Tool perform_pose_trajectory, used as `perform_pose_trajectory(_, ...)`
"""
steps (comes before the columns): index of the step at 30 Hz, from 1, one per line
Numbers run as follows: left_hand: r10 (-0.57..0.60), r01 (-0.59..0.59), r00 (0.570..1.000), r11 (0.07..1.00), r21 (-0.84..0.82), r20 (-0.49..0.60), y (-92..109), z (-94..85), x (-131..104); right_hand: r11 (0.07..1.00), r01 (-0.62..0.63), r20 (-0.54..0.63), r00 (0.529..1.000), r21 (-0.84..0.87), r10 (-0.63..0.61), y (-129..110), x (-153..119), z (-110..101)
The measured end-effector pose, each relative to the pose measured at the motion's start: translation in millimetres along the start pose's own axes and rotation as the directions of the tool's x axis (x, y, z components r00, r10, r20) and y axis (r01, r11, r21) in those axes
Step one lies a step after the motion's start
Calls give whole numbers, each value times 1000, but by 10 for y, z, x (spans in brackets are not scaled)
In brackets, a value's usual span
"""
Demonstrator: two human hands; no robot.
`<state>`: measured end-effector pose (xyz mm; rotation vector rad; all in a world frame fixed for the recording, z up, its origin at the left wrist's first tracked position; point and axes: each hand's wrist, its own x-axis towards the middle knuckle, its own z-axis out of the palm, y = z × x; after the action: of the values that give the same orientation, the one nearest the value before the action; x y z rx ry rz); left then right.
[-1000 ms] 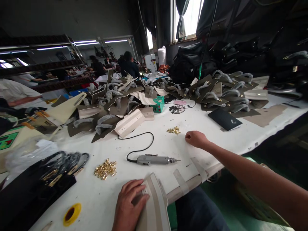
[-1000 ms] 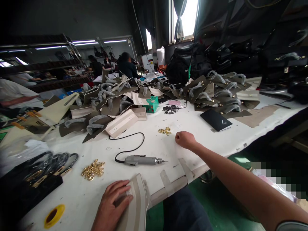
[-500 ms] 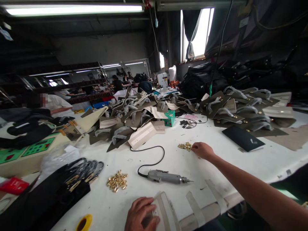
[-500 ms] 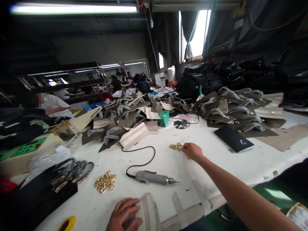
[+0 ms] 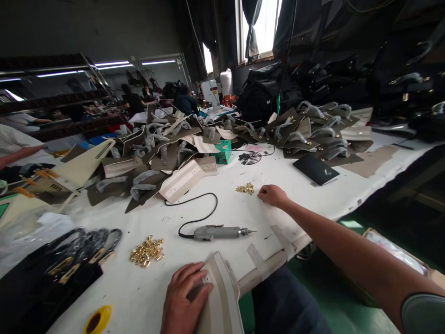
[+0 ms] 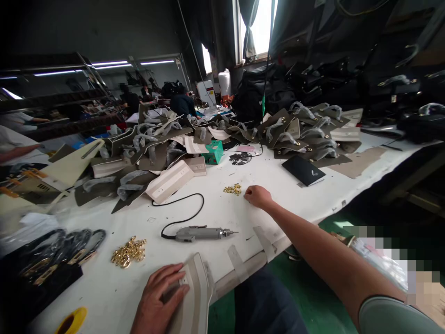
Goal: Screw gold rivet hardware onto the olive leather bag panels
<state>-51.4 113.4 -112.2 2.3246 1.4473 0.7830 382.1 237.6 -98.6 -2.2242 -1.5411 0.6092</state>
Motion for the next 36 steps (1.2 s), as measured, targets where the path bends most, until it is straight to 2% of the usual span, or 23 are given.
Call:
perform_pose_trajectory(3,-6,6,1000,1000,0,6,12,-4,6,998,15,-16,1000,54,-14,80,50,-84)
perform_pose_trajectory(6,-13,13,1000,1000,-1,20,29,-16,22,997,-1,-82,997,82,7,238,145,-274)
perform_pose_trajectory(11,-12,12,1000,1000,3,13,21,-20,28,998,-43,-142,989,44,49,494,401,-524)
perform_pose_trajectory(16,-4,4,1000,1000,14,8,-1,6,7,998,-36,-119,992,-53,30,546,592,-459)
perform_pose_trajectory(22,8,-8,1000,1000,9,3,16,-6,18,993,1,-136,991,-118,-17,513,588,-388)
perform_pose_trajectory(29,-4,4,1000,1000,5,13,16,3,16,999,-44,-133,990,-1,43,502,507,-469)
perform_pose_trajectory(36,-6,6,1000,1000,-1,7,11,22,4,995,-37,-79,996,98,44,471,347,-517)
